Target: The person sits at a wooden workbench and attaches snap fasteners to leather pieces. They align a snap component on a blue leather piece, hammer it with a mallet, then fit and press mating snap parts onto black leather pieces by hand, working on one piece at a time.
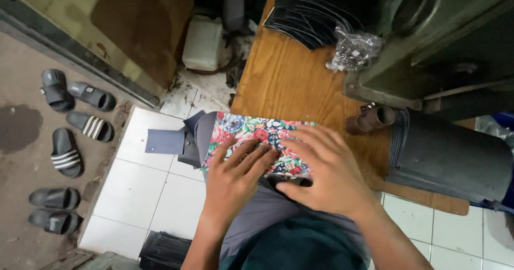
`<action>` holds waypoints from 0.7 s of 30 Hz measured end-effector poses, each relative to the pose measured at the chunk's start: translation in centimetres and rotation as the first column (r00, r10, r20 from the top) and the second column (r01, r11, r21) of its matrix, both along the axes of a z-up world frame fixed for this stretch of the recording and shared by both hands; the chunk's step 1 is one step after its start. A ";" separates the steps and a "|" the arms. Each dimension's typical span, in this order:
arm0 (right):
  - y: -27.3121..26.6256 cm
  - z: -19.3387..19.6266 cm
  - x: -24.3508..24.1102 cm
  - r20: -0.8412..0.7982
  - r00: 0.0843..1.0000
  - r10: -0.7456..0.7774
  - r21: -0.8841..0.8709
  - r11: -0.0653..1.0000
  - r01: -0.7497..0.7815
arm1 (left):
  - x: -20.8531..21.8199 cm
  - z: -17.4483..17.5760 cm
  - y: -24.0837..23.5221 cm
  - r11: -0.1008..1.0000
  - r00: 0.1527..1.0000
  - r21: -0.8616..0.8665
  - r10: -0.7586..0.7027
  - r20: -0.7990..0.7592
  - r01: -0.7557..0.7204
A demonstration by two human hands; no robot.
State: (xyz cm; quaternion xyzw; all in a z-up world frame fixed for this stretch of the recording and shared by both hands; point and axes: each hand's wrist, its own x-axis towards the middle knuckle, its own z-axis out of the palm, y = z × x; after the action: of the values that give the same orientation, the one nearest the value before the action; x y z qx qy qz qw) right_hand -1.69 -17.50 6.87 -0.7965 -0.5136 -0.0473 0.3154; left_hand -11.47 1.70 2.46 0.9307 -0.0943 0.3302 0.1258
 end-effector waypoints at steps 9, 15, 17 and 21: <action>0.5 -5.3 -0.9 -0.899 0.315 0.304 0.438 0.608 0.662 | -2.0 1.6 0.0 0.625 0.891 -0.711 0.454 -0.004 -0.322; 2.5 -6.9 -2.1 -0.860 0.118 0.496 0.421 0.560 0.714 | -0.6 1.1 -3.3 -0.042 0.962 -0.983 -0.217 -0.166 -0.179; 2.3 -7.3 -2.8 -0.887 0.178 0.427 0.407 0.537 0.739 | -0.2 0.6 -3.5 0.102 0.958 -0.967 -0.143 -0.248 -0.235; 1.6 -8.1 -2.7 -0.953 0.206 0.223 0.298 0.558 0.775 | 1.4 1.7 -3.2 0.139 0.937 -0.937 -0.094 -0.336 -0.322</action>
State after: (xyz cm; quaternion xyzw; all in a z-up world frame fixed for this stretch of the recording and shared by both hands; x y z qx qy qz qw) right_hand -4.42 -15.86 -1.28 -0.5244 0.0402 0.1595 0.8355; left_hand -10.03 -1.49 4.18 0.6645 0.2375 0.1660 0.6888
